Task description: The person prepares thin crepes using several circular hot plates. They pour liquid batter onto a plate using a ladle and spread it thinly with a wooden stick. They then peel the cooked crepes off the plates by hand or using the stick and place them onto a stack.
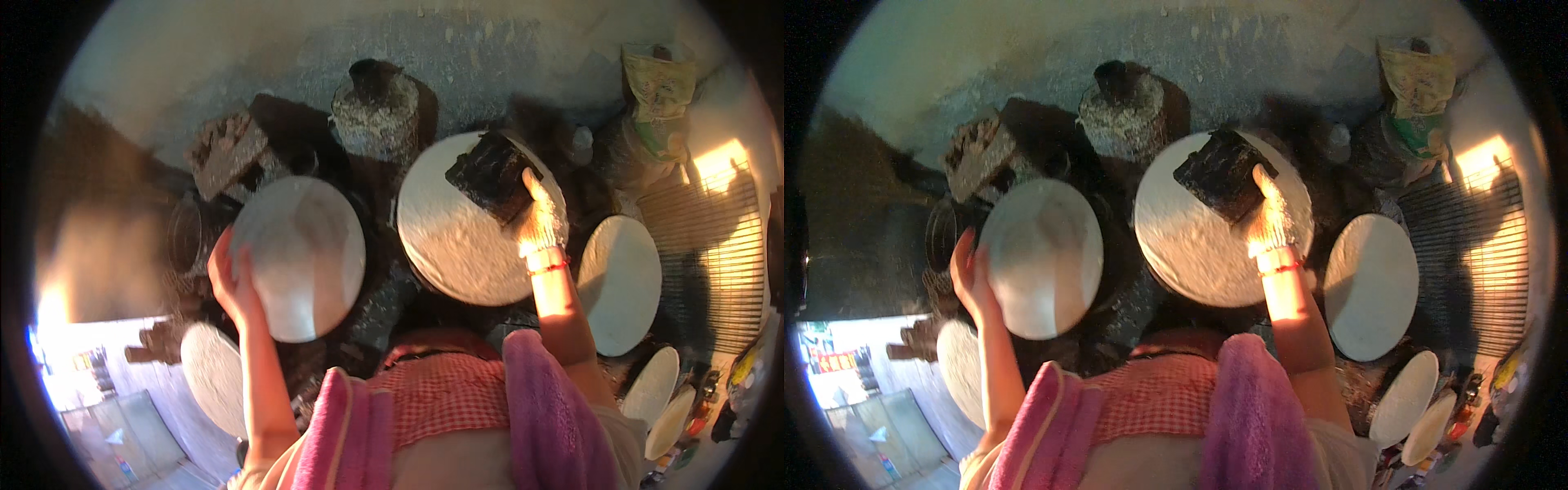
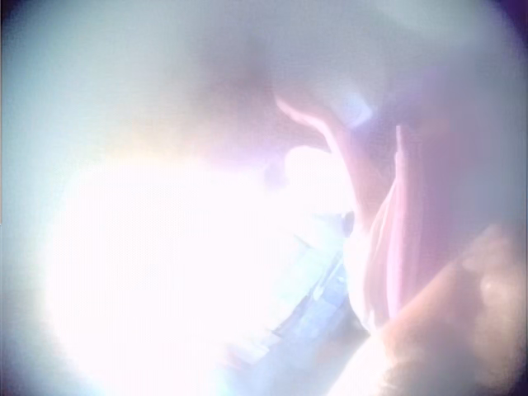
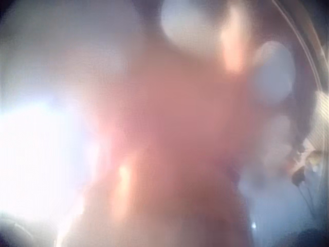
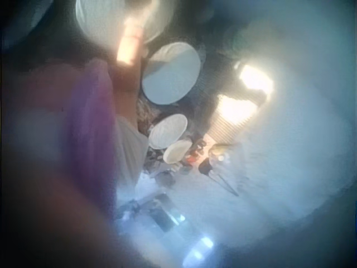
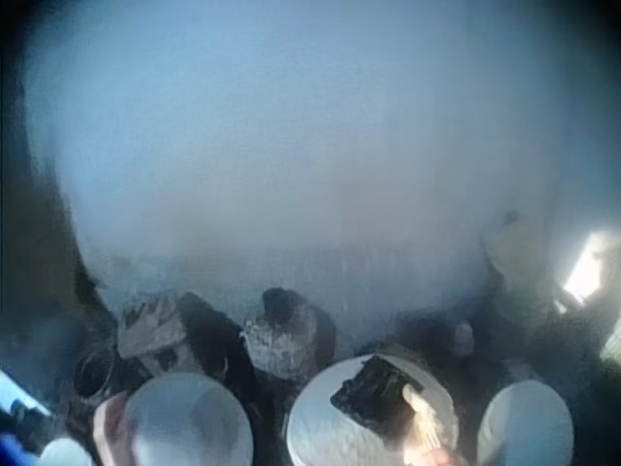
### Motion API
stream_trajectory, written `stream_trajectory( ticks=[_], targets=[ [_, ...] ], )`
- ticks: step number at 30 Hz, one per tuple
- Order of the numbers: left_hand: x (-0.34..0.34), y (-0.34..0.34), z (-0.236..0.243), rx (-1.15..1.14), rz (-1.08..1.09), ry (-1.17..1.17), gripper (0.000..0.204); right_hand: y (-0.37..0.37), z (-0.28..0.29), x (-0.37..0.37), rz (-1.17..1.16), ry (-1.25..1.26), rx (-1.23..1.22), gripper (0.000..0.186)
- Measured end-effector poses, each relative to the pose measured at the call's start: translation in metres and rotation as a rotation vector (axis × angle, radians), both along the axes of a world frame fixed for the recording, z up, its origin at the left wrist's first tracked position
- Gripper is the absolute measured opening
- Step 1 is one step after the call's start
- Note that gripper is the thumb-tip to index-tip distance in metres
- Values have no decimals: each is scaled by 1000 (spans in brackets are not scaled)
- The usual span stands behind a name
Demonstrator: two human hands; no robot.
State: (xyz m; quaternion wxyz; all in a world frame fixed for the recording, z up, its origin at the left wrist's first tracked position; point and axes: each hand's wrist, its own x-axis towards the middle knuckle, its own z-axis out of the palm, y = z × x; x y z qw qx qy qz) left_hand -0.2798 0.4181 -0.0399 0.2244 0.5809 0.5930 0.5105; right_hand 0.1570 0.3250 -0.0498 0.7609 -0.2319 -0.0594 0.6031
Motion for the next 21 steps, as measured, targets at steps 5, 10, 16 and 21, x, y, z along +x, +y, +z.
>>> stream_trajectory(
  ticks=[5, 10, 16, 21],
  targets=[
    [138, 258, -42, 294, -392, 387, 49, 58, 38, -23, 32, 80, 1, 48],
    [275, 358, -85, -135, -363, 763, 63, 101, 14, -10, 64, 17, -61, 54],
    [318, 413, -108, -226, -456, 808, 46, 128, 4, -11, 53, 37, -128, 50],
    [276, 477, -146, 40, -362, 590, 30, 190, -35, -6, 36, -30, -245, 36]
  ],
)
